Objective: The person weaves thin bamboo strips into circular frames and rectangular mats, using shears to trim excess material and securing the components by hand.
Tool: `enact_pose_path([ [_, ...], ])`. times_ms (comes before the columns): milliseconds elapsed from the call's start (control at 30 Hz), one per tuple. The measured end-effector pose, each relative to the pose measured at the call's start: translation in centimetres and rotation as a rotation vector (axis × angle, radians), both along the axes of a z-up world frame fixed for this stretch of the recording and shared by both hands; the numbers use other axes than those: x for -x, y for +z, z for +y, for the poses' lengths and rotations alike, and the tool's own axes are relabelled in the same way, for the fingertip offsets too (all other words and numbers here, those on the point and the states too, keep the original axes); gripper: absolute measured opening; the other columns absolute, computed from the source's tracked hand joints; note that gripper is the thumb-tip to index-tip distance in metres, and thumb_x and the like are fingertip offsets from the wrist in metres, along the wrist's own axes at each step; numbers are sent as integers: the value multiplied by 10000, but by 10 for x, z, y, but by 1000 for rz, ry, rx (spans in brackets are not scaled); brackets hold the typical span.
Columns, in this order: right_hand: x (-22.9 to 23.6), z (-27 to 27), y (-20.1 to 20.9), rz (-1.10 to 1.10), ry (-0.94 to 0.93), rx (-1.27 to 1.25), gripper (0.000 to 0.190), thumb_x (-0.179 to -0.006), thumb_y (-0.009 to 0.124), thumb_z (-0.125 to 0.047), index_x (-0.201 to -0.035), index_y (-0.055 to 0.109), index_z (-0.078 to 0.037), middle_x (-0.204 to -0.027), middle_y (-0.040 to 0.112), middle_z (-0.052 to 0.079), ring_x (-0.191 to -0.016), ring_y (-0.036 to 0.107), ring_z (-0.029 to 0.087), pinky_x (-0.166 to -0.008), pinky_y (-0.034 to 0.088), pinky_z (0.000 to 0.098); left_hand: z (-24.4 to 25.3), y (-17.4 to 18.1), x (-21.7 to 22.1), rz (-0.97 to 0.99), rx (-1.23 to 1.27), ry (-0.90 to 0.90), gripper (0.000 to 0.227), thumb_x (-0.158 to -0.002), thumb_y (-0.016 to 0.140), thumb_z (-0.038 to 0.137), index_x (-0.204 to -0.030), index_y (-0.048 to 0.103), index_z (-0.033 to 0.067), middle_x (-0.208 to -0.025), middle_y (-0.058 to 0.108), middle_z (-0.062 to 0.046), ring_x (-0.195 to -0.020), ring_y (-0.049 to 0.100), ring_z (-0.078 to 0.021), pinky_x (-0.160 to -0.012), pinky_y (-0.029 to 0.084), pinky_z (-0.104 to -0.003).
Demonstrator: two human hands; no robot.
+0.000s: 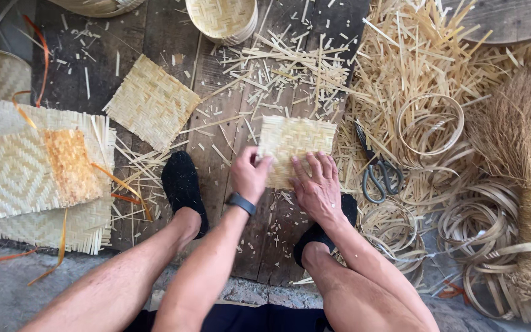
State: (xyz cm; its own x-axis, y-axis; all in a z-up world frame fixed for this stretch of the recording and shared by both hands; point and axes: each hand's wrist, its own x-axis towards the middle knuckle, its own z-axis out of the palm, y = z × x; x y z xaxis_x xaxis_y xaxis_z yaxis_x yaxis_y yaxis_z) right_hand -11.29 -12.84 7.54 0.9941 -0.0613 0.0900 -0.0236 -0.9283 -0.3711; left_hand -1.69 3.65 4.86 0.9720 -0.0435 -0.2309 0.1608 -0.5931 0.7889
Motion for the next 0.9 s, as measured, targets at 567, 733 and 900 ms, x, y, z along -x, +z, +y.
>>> enact_pose_path([
  [567,36,-149,-16,-269,-868,-220,340,-867,771,-63,-1180,642,-32,-1172,607,142,-1111,573,273,-938,513,386,15,-32,-30,404,356,38,349,-767,867,10,-1061,689,-53,-930,761,-119,-763,705,-117,-691,565,-234],
  [733,99,-232,-44,-108,-1295,-283,270,-826,709,-26,-1069,591,-25,-1024,594,118,-880,625,212,-773,565,337,12,-23,-26,357,351,29,495,-759,875,33,-1181,639,-71,-994,767,-120,-836,725,-134,-736,583,-239],
  [900,139,-242,-72,96,-1199,-322,180,-936,742,-121,-1056,667,-10,-1122,675,155,-918,691,236,-828,592,351,10,-11,-23,157,-79,-39,856,-683,951,254,-1363,510,-23,-1183,652,-177,-1026,646,-251,-871,548,-413],
])
